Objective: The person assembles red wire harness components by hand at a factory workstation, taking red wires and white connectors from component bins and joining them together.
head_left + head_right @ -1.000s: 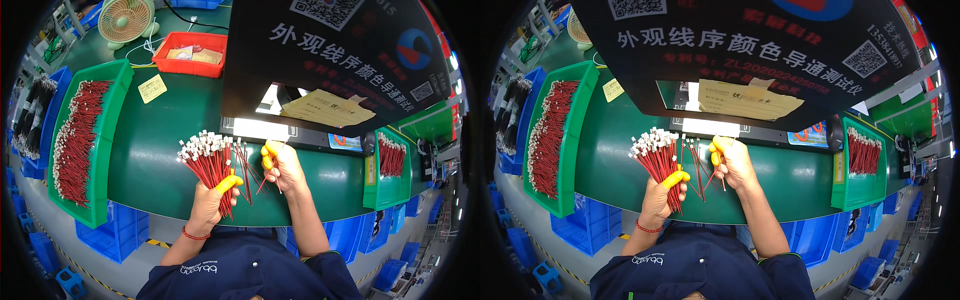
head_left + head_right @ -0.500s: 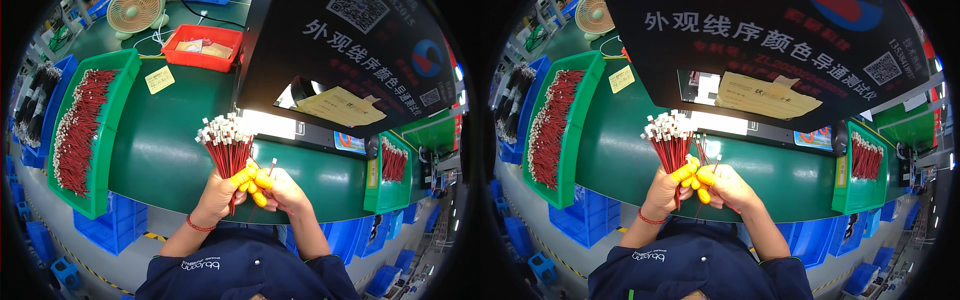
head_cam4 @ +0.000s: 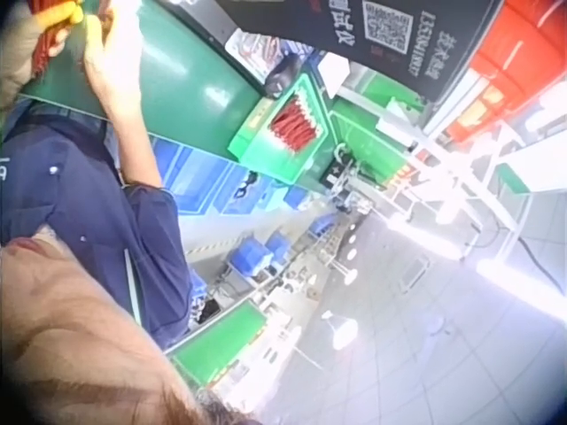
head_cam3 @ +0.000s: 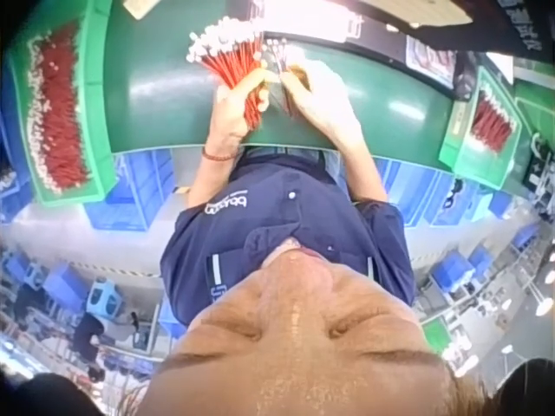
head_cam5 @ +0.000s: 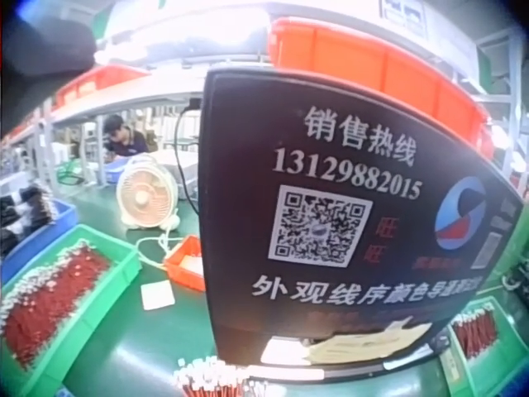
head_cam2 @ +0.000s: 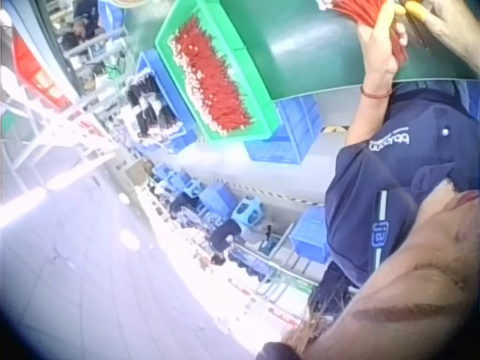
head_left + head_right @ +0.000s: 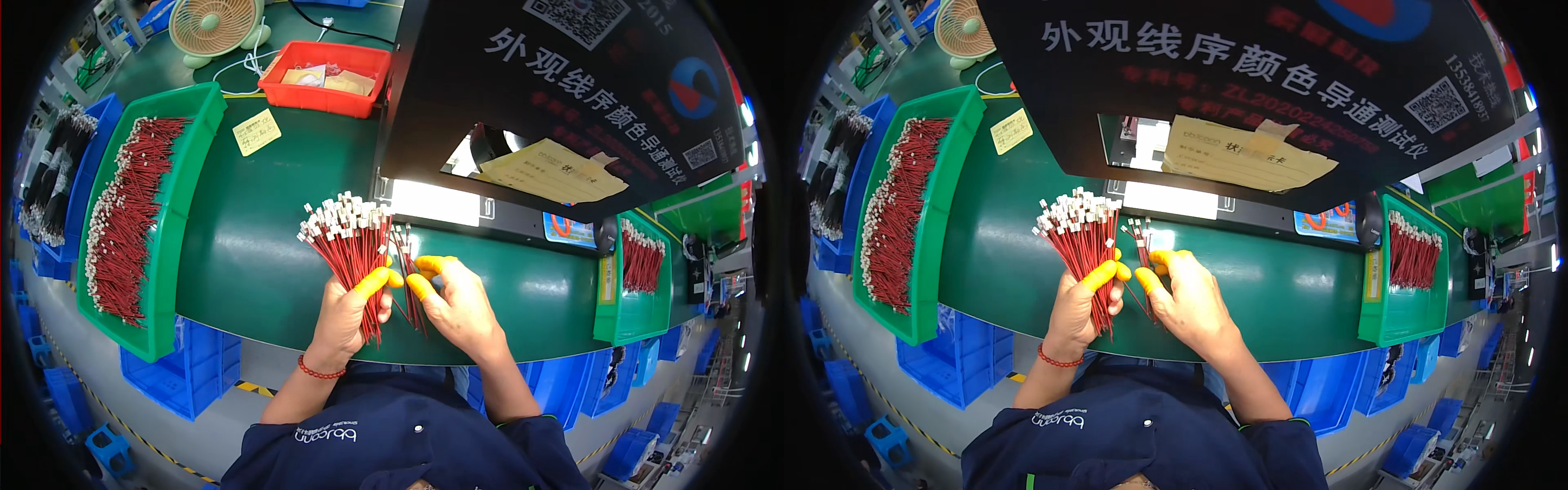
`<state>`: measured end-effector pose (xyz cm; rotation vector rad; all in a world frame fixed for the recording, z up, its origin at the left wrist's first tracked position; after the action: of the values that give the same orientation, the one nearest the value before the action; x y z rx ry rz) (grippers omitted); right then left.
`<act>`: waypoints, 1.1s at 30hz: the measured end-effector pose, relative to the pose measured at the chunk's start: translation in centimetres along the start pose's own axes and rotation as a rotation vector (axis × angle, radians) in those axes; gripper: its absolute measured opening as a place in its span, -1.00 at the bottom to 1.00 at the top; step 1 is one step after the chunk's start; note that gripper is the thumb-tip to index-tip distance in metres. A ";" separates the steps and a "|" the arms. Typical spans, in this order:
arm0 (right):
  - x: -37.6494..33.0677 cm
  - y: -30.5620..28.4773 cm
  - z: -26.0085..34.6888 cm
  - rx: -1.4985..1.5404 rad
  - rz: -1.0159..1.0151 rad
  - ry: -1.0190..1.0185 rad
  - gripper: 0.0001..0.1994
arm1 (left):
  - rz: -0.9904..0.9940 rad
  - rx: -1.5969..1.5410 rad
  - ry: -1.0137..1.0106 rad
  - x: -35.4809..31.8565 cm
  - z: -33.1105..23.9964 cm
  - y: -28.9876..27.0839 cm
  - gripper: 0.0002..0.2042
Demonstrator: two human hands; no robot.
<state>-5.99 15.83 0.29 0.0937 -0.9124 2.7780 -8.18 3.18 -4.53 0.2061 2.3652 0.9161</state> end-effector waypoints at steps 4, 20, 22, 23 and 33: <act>0.4 -0.7 1.3 0.096 -0.048 0.149 -0.78 | -0.001 0.113 0.058 -0.2 0.3 0.2 -0.83; 1.1 -1.5 0.0 0.683 -0.303 0.097 -0.78 | 0.030 0.139 -0.044 -1.0 1.8 0.6 -0.83; 0.8 -1.4 -0.1 0.719 -0.297 0.195 -0.80 | -0.007 0.130 -0.019 -0.9 1.8 0.5 -0.86; 0.9 -0.3 -0.3 0.686 -0.165 0.236 -0.81 | -0.032 0.128 0.013 -0.8 1.6 0.5 -0.86; 1.5 1.2 -4.4 1.029 0.006 0.689 -0.71 | 0.003 0.114 0.019 -0.6 1.2 0.3 -0.81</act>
<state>-7.72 17.82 -3.74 -0.6478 0.6755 2.6393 -7.02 3.90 -4.73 0.2467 2.4375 0.7878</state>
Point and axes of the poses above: each hand's wrist, its own x-axis towards the middle knuckle, its own y-axis out of the palm, z = x × y, the point moved 7 cm from there along x, towards the middle knuckle, and after that the axes turned 7 degrees about -z, right-handed, at the moved point
